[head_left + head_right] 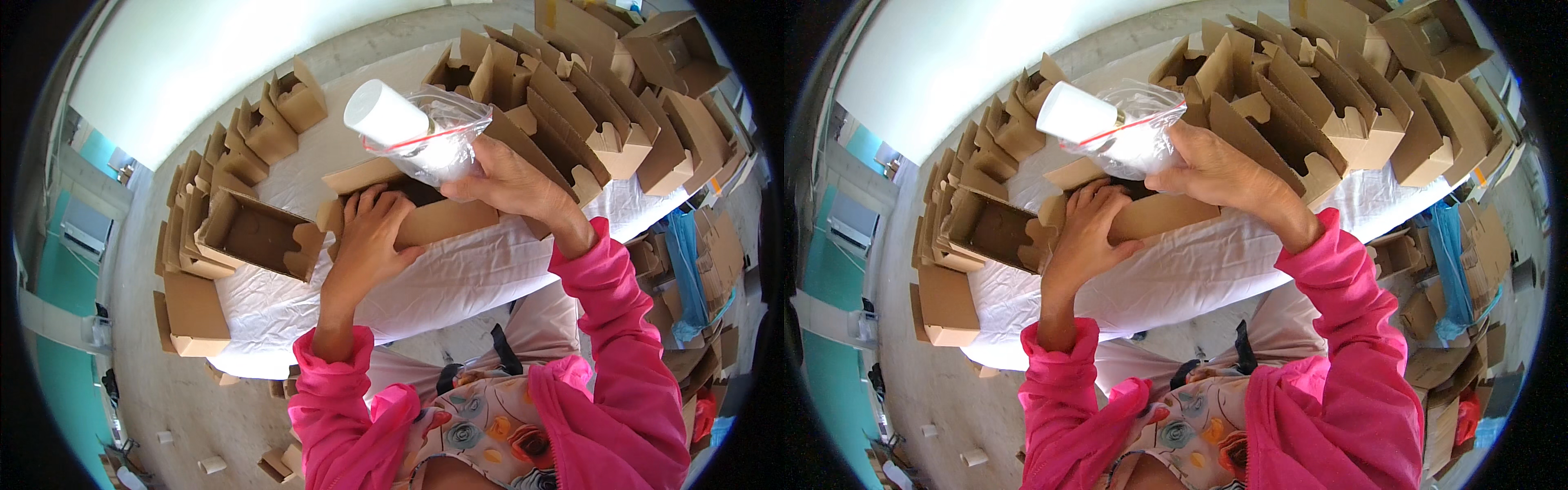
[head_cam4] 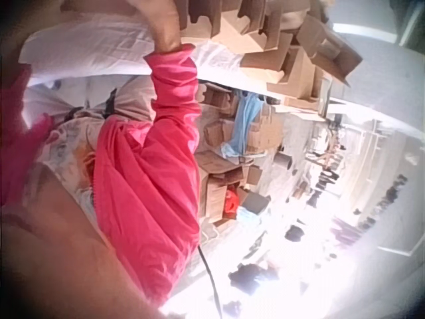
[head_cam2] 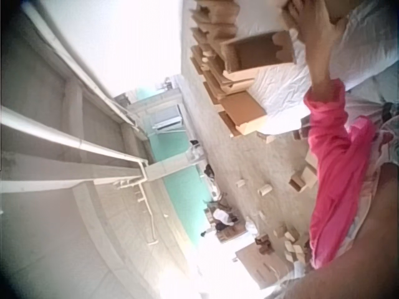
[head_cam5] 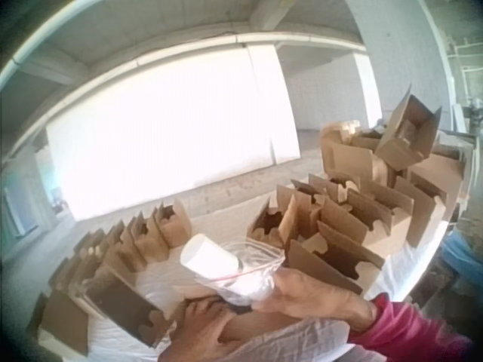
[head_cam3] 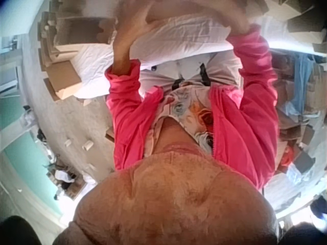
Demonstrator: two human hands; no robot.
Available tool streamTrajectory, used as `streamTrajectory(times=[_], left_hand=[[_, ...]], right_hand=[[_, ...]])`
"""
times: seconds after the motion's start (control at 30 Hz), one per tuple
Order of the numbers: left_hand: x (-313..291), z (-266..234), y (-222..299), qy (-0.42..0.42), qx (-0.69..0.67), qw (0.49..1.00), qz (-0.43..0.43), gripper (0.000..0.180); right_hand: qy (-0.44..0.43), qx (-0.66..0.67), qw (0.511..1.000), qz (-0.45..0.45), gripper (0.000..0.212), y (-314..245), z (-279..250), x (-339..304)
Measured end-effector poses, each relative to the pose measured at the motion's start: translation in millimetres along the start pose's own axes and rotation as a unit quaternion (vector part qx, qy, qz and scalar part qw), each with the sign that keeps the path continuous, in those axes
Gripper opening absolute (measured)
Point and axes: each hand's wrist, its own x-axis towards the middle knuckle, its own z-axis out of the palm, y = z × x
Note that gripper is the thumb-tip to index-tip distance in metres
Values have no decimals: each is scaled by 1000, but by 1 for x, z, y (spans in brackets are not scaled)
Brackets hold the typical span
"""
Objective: The person places white bottles inside plastic bags and then into cardboard boxes on a table by hand, repeating this action for multiple items.
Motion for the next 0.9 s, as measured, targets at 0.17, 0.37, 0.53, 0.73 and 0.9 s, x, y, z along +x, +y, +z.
streamTrajectory(times=[0.17, 0.37, 0.53, 0.73, 0.9], left_hand=[[-23, -12, 9, 13, 18, 999, -48, 36], [-27, -5, 18, 105, 96, 990, -27, 9], [-32, -1, 23, 110, 2, 994, 29, 9], [-53, 5, 35, 170, 21, 985, -30, 11], [-58, 12, 46, 289, 78, 948, -108, 25]], right_hand=[[-22, -318, 937, -146, 46, 1, -7, -3], [-123, -490, 861, -64, 36, 3, -13, -5], [-317, -363, 875, 46, 42, -3, 6, 8], [-298, -283, 912, 19, 36, 46, 23, -11], [-35, -136, 985, -97, 27, -8, -1, -31]])
